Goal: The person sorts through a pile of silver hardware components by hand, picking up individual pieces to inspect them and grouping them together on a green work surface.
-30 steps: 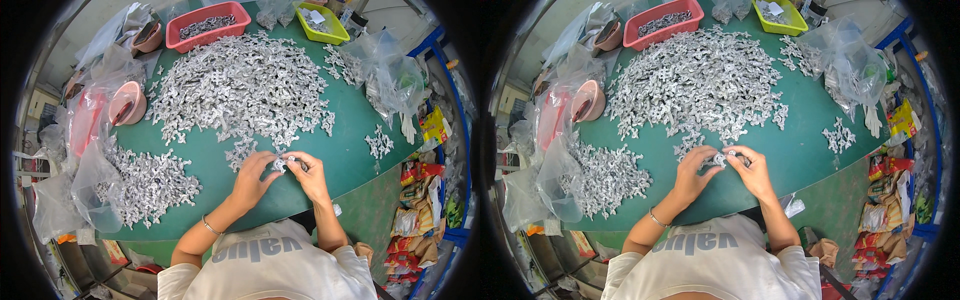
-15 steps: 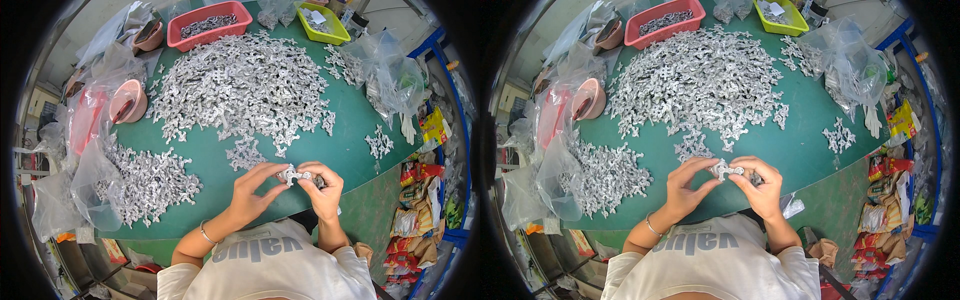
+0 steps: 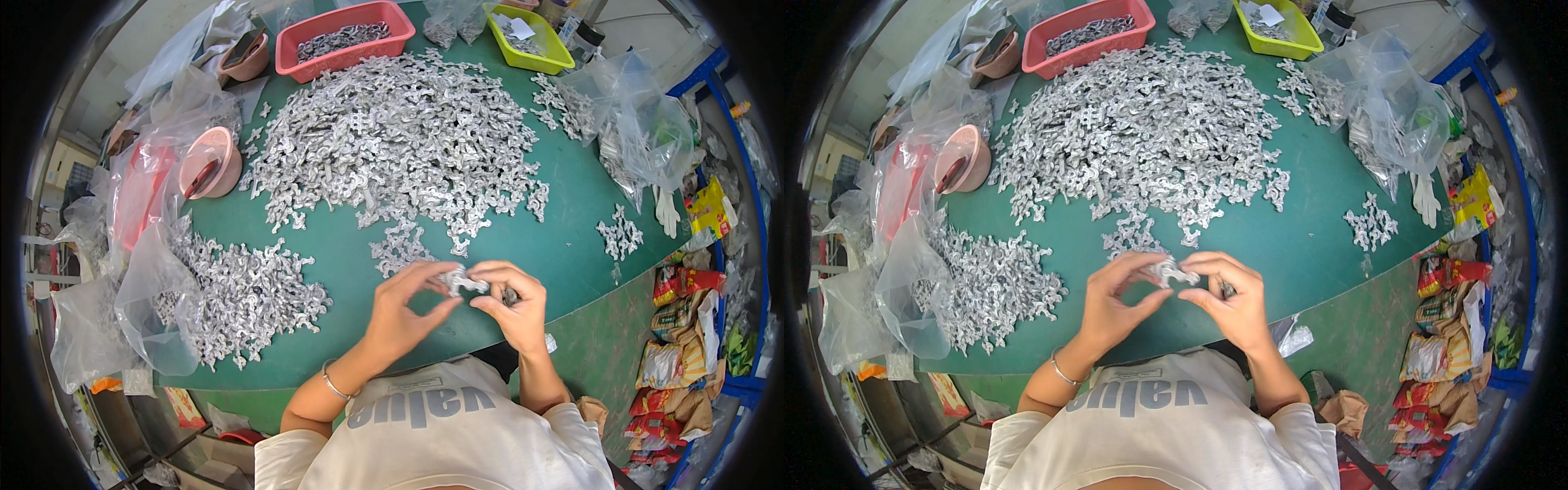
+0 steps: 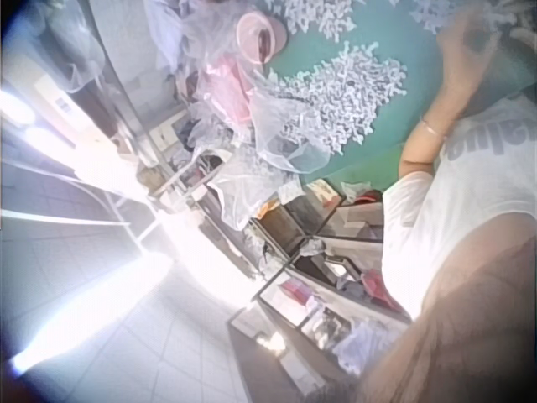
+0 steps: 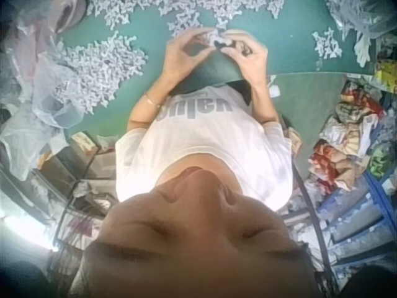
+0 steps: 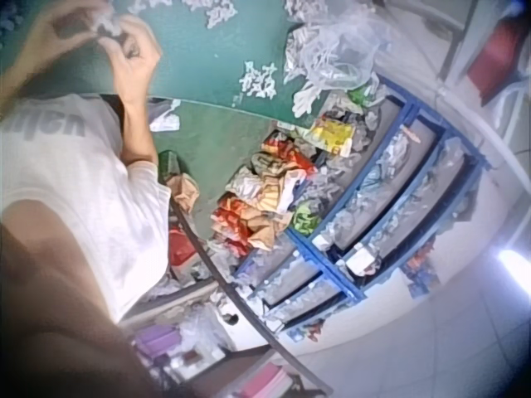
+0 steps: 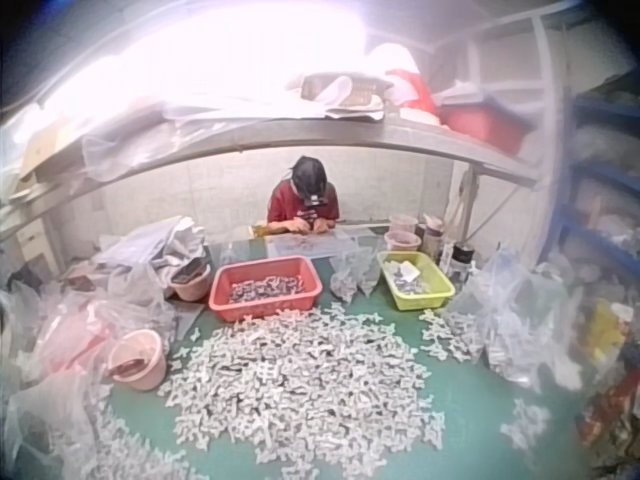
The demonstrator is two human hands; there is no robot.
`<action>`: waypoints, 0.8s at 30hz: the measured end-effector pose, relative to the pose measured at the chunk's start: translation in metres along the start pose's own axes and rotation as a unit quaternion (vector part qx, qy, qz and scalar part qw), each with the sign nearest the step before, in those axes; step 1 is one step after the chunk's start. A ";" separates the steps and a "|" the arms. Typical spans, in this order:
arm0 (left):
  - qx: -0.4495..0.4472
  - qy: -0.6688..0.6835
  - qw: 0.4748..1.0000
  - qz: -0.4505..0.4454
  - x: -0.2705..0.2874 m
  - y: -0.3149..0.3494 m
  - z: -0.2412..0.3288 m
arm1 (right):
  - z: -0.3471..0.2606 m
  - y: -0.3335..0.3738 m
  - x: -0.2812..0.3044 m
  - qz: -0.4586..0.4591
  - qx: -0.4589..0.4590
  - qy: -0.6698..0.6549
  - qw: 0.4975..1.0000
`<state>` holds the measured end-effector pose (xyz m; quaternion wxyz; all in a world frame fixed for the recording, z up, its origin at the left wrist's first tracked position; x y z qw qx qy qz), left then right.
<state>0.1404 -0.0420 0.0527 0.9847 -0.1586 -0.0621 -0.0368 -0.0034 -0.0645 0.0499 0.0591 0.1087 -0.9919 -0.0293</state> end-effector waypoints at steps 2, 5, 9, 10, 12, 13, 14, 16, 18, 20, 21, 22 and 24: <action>-0.021 -0.153 0.988 -0.004 0.023 0.002 0.003 | 0.018 -0.012 0.004 0.015 -0.011 0.069 0.997; 0.012 -0.382 0.924 0.012 0.070 0.025 -0.016 | 0.045 -0.028 0.014 0.110 -0.015 0.269 0.957; 0.075 -0.603 0.794 -0.007 0.111 0.055 -0.034 | 0.066 -0.034 0.002 0.138 0.008 0.385 0.912; 0.069 -0.595 0.801 -0.010 0.109 0.056 -0.035 | 0.070 -0.035 -0.001 0.137 -0.007 0.402 0.905; 0.054 -0.579 0.814 -0.015 0.100 0.051 -0.029 | 0.064 -0.034 -0.001 0.149 0.021 0.385 0.911; 0.045 -0.540 0.840 -0.020 0.092 0.045 -0.025 | 0.065 -0.033 0.001 0.149 0.033 0.369 0.917; 0.023 -0.486 0.874 -0.013 0.082 0.041 -0.021 | 0.063 -0.032 0.002 0.148 0.046 0.354 0.922; -0.019 -0.368 0.930 0.002 0.060 0.032 -0.016 | 0.060 -0.030 0.002 0.105 -0.012 0.256 0.961; -0.023 -0.234 0.972 -0.022 0.033 0.014 -0.007 | 0.051 -0.023 0.002 0.068 -0.045 0.171 0.982; -0.043 -0.152 0.987 -0.037 0.013 0.000 0.003 | 0.039 -0.015 0.002 0.035 -0.049 0.102 0.993; -0.060 -0.140 0.988 -0.037 0.008 -0.004 0.007 | 0.032 -0.012 -0.002 0.014 -0.058 0.092 0.994; -0.076 -0.128 0.988 -0.037 0.004 -0.006 0.012 | 0.024 -0.009 -0.005 0.001 -0.048 0.079 0.996; -0.083 -0.107 0.990 -0.033 0.002 -0.007 0.016 | 0.011 -0.005 -0.009 -0.022 -0.029 0.054 0.998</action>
Point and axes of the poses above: each hand's wrist, its own y-axis away from the middle knuckle, its own x-axis out of the back of the hand, z = x × y, the point moved 10 cm from there along -y, towards the middle knuckle, and after that the axes turned 12 degrees about -x, right-handed, at the moved point
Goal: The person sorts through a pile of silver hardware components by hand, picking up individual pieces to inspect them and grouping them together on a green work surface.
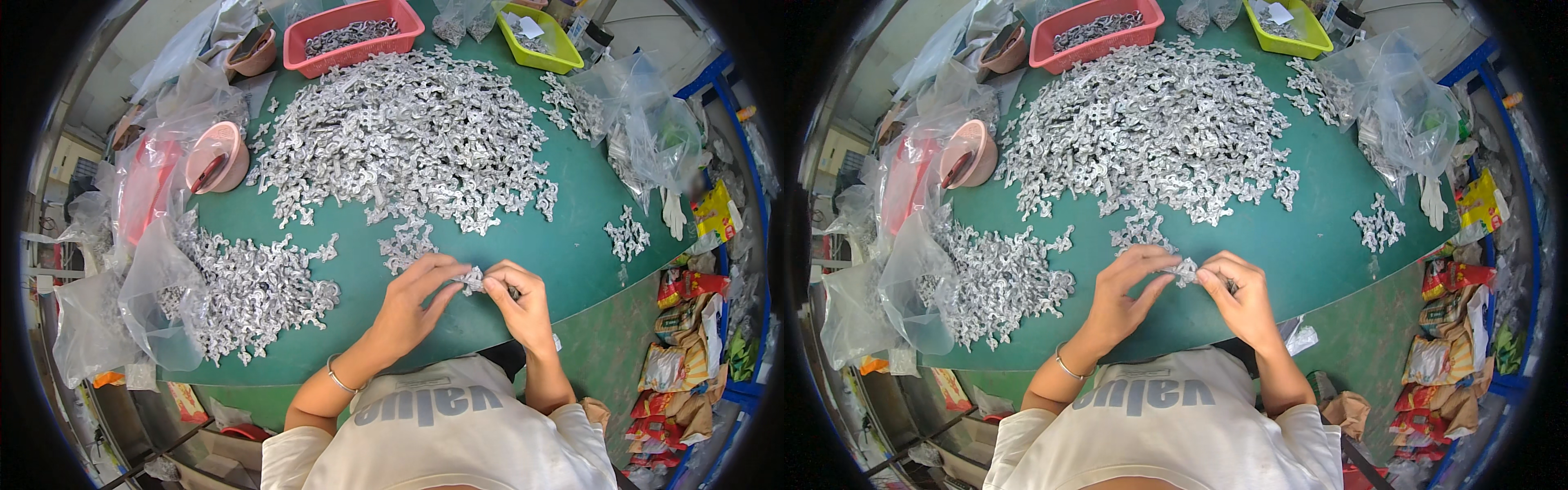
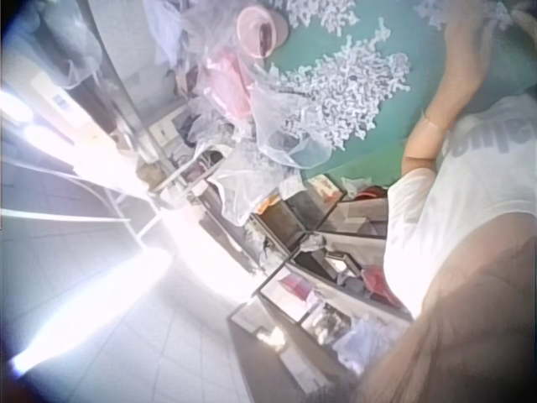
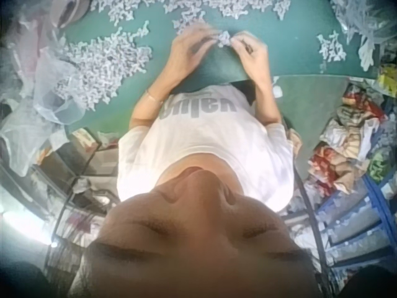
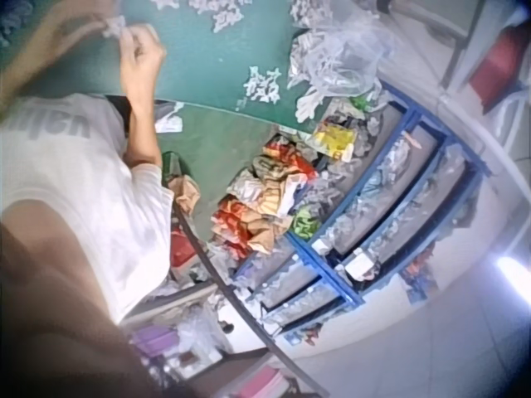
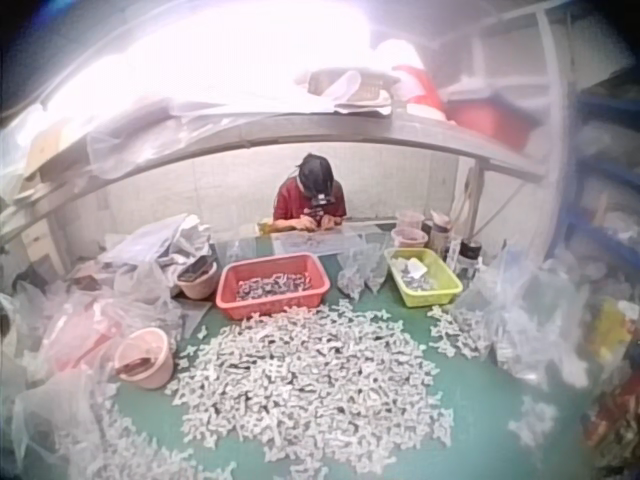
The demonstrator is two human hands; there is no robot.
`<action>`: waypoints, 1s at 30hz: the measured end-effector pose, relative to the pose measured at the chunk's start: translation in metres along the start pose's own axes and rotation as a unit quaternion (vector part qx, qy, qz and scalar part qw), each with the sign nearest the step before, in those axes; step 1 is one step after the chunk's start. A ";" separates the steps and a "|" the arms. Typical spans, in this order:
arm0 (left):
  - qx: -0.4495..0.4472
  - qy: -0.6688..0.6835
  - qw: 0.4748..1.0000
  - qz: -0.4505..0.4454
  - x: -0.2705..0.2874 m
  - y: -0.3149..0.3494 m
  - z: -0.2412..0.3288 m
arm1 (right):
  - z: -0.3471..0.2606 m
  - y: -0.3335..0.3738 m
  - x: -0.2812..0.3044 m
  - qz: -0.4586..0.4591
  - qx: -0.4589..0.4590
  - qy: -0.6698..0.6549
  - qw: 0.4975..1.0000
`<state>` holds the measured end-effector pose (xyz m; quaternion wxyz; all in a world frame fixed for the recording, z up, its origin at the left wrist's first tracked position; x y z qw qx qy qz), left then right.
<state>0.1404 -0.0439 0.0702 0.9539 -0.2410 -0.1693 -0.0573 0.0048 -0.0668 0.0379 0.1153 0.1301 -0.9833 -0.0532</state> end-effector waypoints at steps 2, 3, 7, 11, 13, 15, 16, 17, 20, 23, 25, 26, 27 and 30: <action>0.003 0.040 0.999 0.003 -0.002 0.003 -0.005 | -0.006 0.003 0.003 0.005 0.008 -0.006 1.000; 0.031 0.092 0.995 0.026 0.000 0.005 -0.009 | -0.008 0.004 0.005 0.007 0.011 -0.009 1.000; 0.090 0.215 0.968 0.092 0.002 0.010 -0.014 | -0.018 0.011 0.010 0.054 0.017 -0.039 0.998; 0.100 0.291 0.943 0.124 0.001 0.016 -0.014 | -0.022 0.015 0.012 0.048 0.018 -0.103 0.993; 0.118 0.312 0.930 0.155 0.004 0.019 -0.014 | -0.027 0.017 0.009 0.025 0.041 -0.106 0.993; 0.131 0.313 0.926 0.165 0.006 0.021 -0.014 | -0.029 0.018 0.007 0.013 0.048 -0.109 0.993; 0.136 0.304 0.929 0.161 0.006 0.022 -0.014 | -0.028 0.018 0.007 0.010 0.037 -0.106 0.994; 0.141 0.294 0.932 0.157 0.006 0.022 -0.014 | -0.027 0.018 0.007 0.006 0.027 -0.104 0.994; 0.178 0.312 0.922 0.147 -0.001 0.023 -0.015 | -0.023 0.017 0.006 0.006 -0.001 -0.155 0.988; 0.182 0.339 0.913 0.136 -0.006 0.025 -0.015 | -0.016 0.016 0.005 -0.010 -0.034 -0.213 0.976; 0.189 0.341 0.911 0.135 -0.007 0.025 -0.014 | -0.012 0.016 0.004 -0.020 -0.052 -0.233 0.971; 0.192 0.343 0.910 0.134 -0.008 0.026 -0.014 | -0.010 0.016 0.004 -0.021 -0.058 -0.238 0.969; 0.194 0.344 0.909 0.132 -0.008 0.026 -0.013 | -0.008 0.016 0.004 -0.021 -0.063 -0.243 0.968; 0.196 0.351 0.907 0.128 -0.010 0.027 -0.012 | 0.001 0.016 0.002 -0.033 -0.095 -0.261 0.960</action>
Point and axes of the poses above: each hand's wrist, its own y-axis away from the middle knuckle, its own x-axis out of the back of the hand, z = x × y, the point moved 10 cm from there along -y, towards the middle knuckle, and after that the axes turned 12 degrees about -x, right-handed, at the moved point
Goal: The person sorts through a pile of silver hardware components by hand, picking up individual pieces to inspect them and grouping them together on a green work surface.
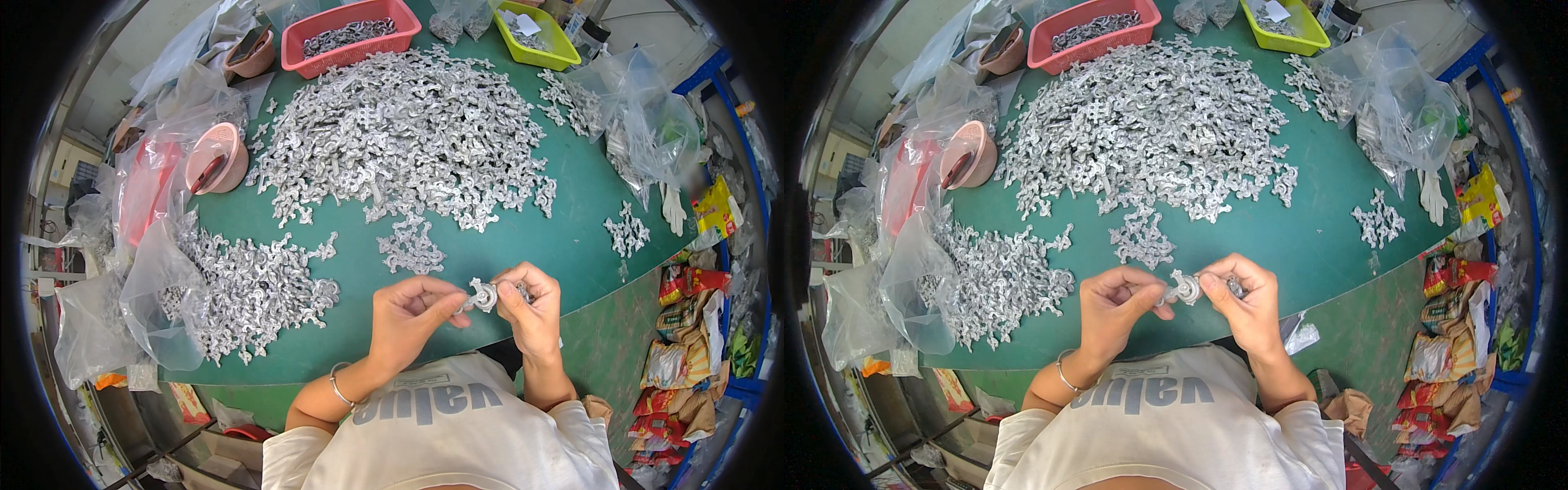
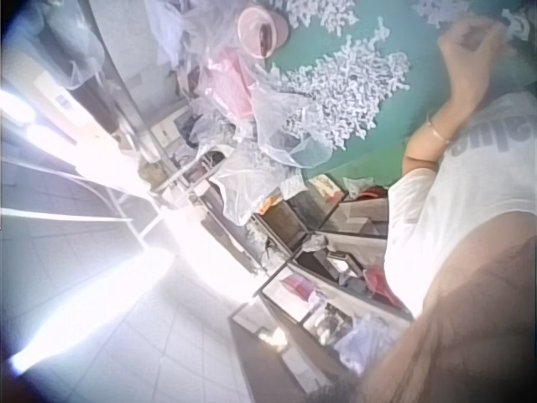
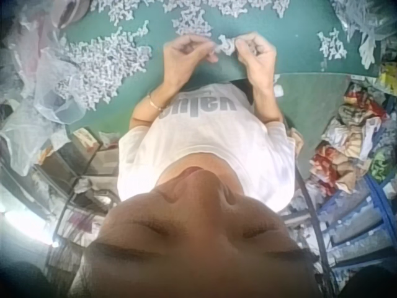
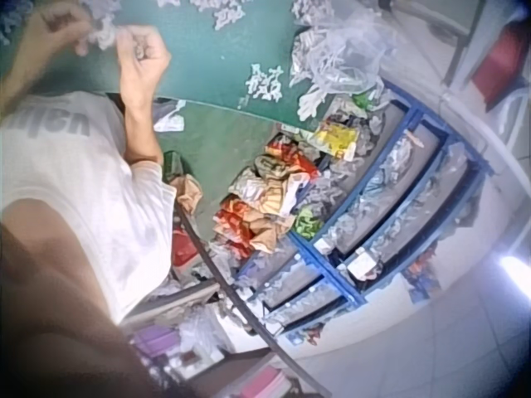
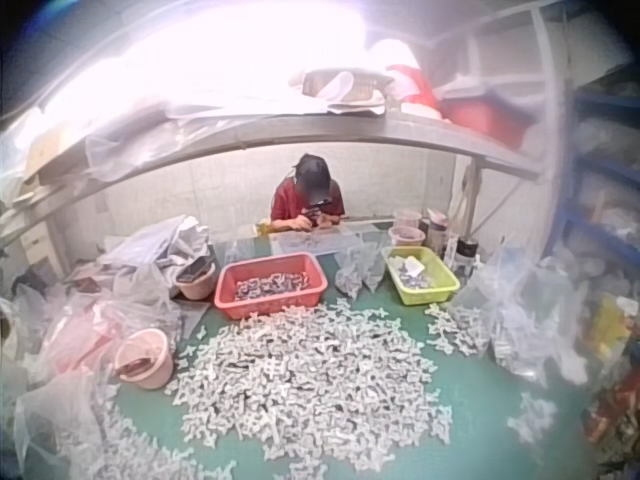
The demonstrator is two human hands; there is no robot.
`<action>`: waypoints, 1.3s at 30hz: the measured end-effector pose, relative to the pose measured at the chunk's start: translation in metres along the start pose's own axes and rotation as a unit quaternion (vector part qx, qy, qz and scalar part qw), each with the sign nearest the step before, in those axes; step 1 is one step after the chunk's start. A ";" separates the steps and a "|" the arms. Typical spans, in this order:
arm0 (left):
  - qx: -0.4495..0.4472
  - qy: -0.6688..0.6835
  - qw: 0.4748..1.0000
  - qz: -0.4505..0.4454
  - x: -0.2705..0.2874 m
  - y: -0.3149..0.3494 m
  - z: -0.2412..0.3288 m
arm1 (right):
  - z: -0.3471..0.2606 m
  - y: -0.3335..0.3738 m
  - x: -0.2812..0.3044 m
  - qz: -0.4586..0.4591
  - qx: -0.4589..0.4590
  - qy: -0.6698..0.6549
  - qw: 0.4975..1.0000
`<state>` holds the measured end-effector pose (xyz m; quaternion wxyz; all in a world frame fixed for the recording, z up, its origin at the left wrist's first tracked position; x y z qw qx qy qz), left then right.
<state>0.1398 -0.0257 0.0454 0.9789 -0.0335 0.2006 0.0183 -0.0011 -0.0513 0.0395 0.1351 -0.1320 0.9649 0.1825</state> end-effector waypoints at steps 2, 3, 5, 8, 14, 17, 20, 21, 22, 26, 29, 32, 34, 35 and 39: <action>-0.002 0.007 1.000 -0.001 -0.001 0.001 0.001 | 0.000 0.000 -0.001 0.000 -0.002 -0.013 1.000; -0.003 0.010 1.000 -0.002 -0.002 0.001 0.001 | 0.000 0.000 -0.001 -0.001 -0.003 -0.020 1.000; -0.004 0.016 1.000 -0.001 -0.001 0.001 0.001 | 0.000 -0.001 -0.002 -0.005 -0.005 -0.017 1.000; -0.009 -0.002 1.000 0.014 0.005 0.001 0.000 | 0.002 -0.007 -0.004 -0.001 0.000 0.035 0.999; -0.114 -0.596 0.794 0.040 0.114 0.020 0.024 | 0.021 -0.034 0.019 0.109 0.040 0.348 0.930; -0.067 -0.732 0.677 0.033 0.143 0.034 0.037 | 0.026 -0.039 -0.003 0.108 0.121 0.468 0.869; -0.084 -0.758 0.643 0.069 0.140 0.033 0.049 | 0.041 -0.053 -0.022 0.118 0.138 0.547 0.817; -0.103 -0.756 0.641 0.079 0.135 0.031 0.053 | 0.053 -0.061 -0.021 0.107 0.099 0.568 0.810; -0.117 -0.730 0.670 0.070 0.126 0.027 0.052 | 0.052 -0.061 -0.022 0.108 0.106 0.566 0.811; -0.149 -0.613 0.776 0.009 0.084 0.012 0.038 | 0.046 -0.056 -0.012 0.122 0.176 0.502 0.838; -0.142 -0.499 0.855 -0.025 0.052 0.003 0.023 | 0.037 -0.048 -0.005 0.112 0.130 0.414 0.894; -0.143 -0.418 0.895 -0.055 0.025 -0.004 0.019 | 0.036 -0.037 -0.002 0.079 0.038 0.326 0.941; -0.157 -0.409 0.895 -0.082 0.013 -0.004 0.020 | 0.033 -0.030 -0.002 0.056 0.025 0.245 0.967; -0.155 -0.371 0.911 -0.094 0.013 -0.003 0.015 | 0.028 -0.027 -0.004 0.052 0.025 0.235 0.970; -0.181 -0.341 0.921 -0.059 0.012 -0.001 0.025 | 0.008 -0.015 -0.011 0.048 0.058 0.204 0.976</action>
Point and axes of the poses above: each hand's wrist, its own y-axis away from the middle knuckle, its own x-axis out of the back of the hand, z = x × y, the point moved 10 cm from there along -y, towards the middle knuckle, and after that the axes turned 12 degrees about -x, right-handed, at the moved point
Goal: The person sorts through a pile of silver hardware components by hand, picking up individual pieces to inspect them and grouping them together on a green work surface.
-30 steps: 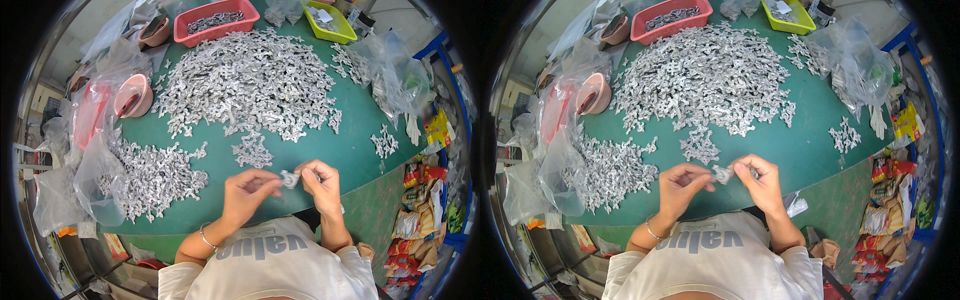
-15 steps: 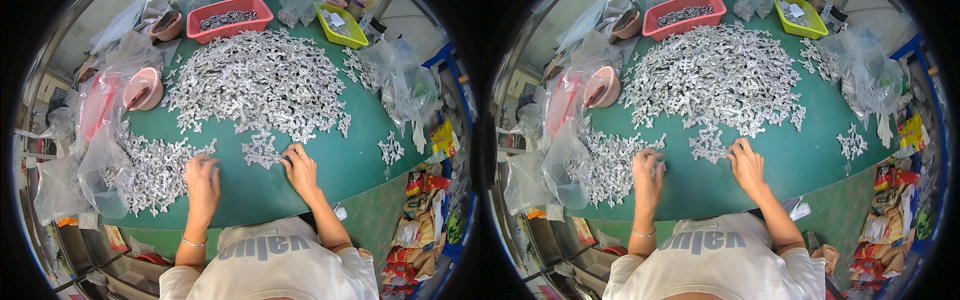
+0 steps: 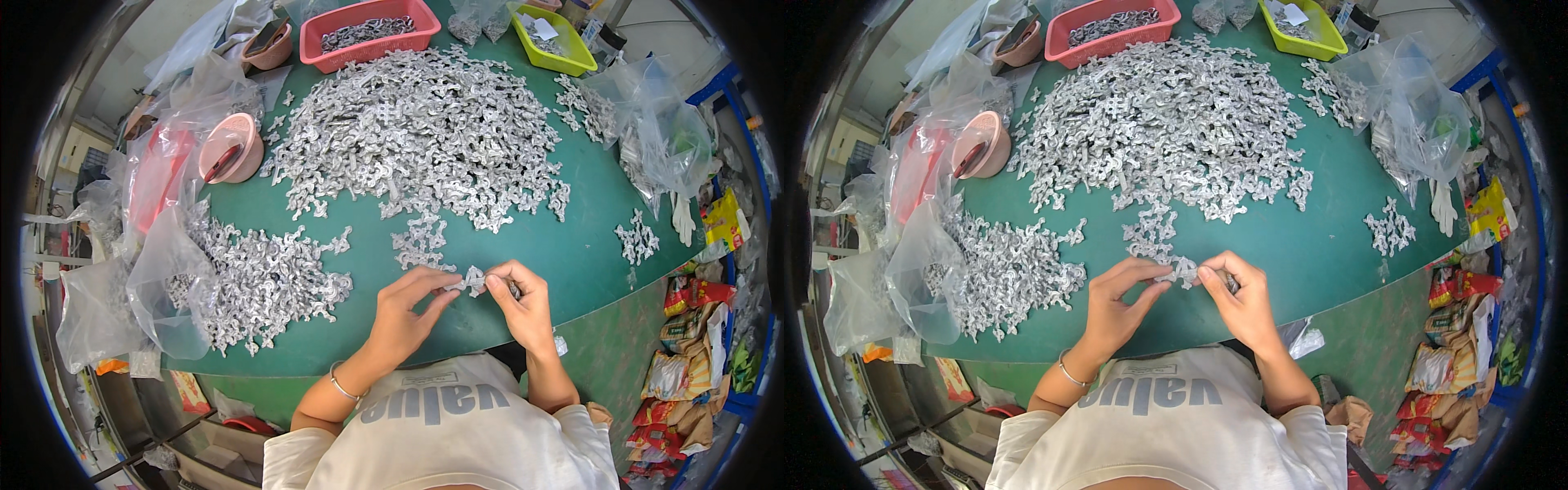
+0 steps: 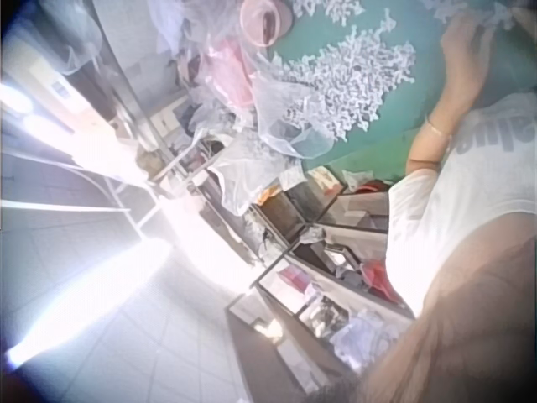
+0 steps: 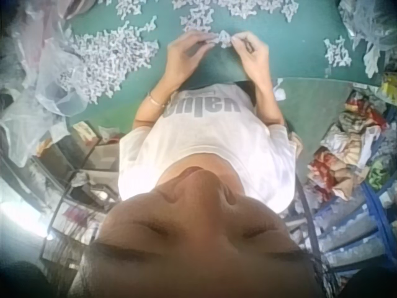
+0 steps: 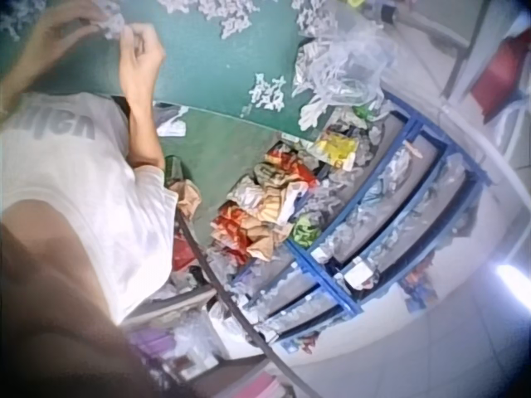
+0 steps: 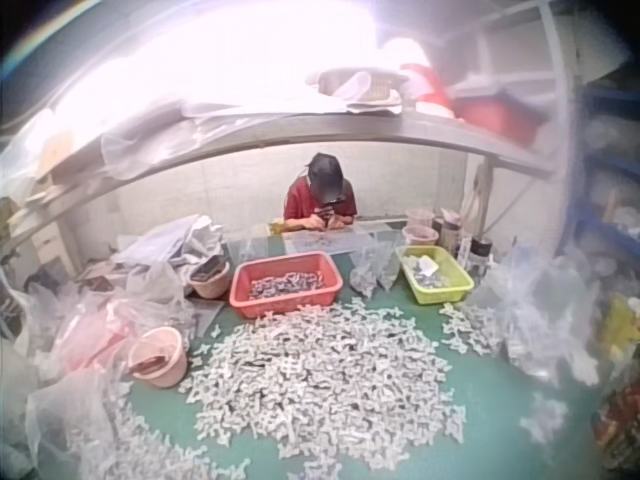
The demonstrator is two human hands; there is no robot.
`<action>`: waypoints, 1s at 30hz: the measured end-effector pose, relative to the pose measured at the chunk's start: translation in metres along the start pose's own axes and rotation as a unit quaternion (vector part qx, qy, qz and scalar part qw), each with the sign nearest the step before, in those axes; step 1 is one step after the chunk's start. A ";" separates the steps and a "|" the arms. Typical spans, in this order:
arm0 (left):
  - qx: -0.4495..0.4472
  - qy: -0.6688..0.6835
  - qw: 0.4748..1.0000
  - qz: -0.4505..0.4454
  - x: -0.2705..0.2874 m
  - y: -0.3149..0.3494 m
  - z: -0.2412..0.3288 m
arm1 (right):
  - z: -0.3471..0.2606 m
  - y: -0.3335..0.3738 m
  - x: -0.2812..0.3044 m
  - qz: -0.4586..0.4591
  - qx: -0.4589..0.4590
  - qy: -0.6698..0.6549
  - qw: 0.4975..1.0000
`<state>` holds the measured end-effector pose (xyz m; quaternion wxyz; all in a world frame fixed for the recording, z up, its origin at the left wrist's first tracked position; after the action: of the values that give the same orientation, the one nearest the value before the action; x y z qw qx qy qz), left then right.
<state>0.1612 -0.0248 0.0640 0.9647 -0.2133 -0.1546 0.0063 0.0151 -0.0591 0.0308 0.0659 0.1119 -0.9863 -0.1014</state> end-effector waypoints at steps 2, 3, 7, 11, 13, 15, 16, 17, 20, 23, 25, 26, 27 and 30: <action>0.016 0.024 0.999 0.014 0.001 0.001 0.001 | -0.012 0.005 0.003 0.015 0.036 0.016 0.999; 0.029 0.050 0.998 0.011 0.000 0.003 -0.001 | -0.019 0.007 0.004 0.024 0.057 0.038 0.997; 0.105 0.185 0.977 0.019 -0.006 0.014 -0.010 | -0.031 0.014 0.006 0.058 0.115 0.050 0.990; 0.189 0.280 0.940 0.051 -0.013 0.021 -0.018 | -0.013 0.010 0.001 -0.012 0.042 -0.037 0.998; 0.198 0.302 0.931 0.059 -0.015 0.023 -0.019 | -0.008 0.010 0.001 -0.009 0.008 -0.108 0.994; 0.206 0.320 0.923 0.060 -0.017 0.024 -0.020 | -0.004 0.009 0.000 -0.016 -0.011 -0.139 0.990; 0.210 0.326 0.920 0.058 -0.017 0.023 -0.020 | -0.001 0.009 0.000 -0.019 -0.021 -0.155 0.988; 0.214 0.332 0.917 0.055 -0.018 0.023 -0.020 | 0.001 0.008 -0.001 -0.025 -0.034 -0.174 0.984; 0.221 0.340 0.913 0.055 -0.019 0.023 -0.021 | 0.007 0.008 -0.004 -0.041 -0.064 -0.220 0.972; 0.240 0.355 0.902 0.047 -0.021 0.026 -0.023 | 0.010 0.008 -0.007 -0.055 -0.082 -0.251 0.963; 0.253 0.365 0.895 0.027 -0.026 0.027 -0.022 | 0.012 0.007 -0.010 -0.067 -0.098 -0.278 0.953; 0.260 0.370 0.892 0.017 -0.027 0.027 -0.021 | 0.013 0.006 -0.011 -0.073 -0.101 -0.289 0.949; 0.263 0.377 0.888 0.007 -0.029 0.027 -0.019 | 0.013 0.006 -0.012 -0.079 -0.103 -0.300 0.945; 0.270 0.394 0.878 -0.015 -0.032 0.028 -0.015 | 0.013 0.006 -0.013 -0.095 -0.110 -0.308 0.940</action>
<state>0.1364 -0.0084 0.0300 0.9660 0.0731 0.2426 -0.0511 0.0246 -0.0480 0.0181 -0.2394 0.1602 -0.9259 -0.2444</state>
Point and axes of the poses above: each hand's wrist, its own y-axis away from the middle knuckle, its own x-axis out of the back of the hand, z = x × y, the point moved 10 cm from there along -y, towards the middle knuckle, and after that the axes turned 12 degrees about -x, right-handed, at the moved point
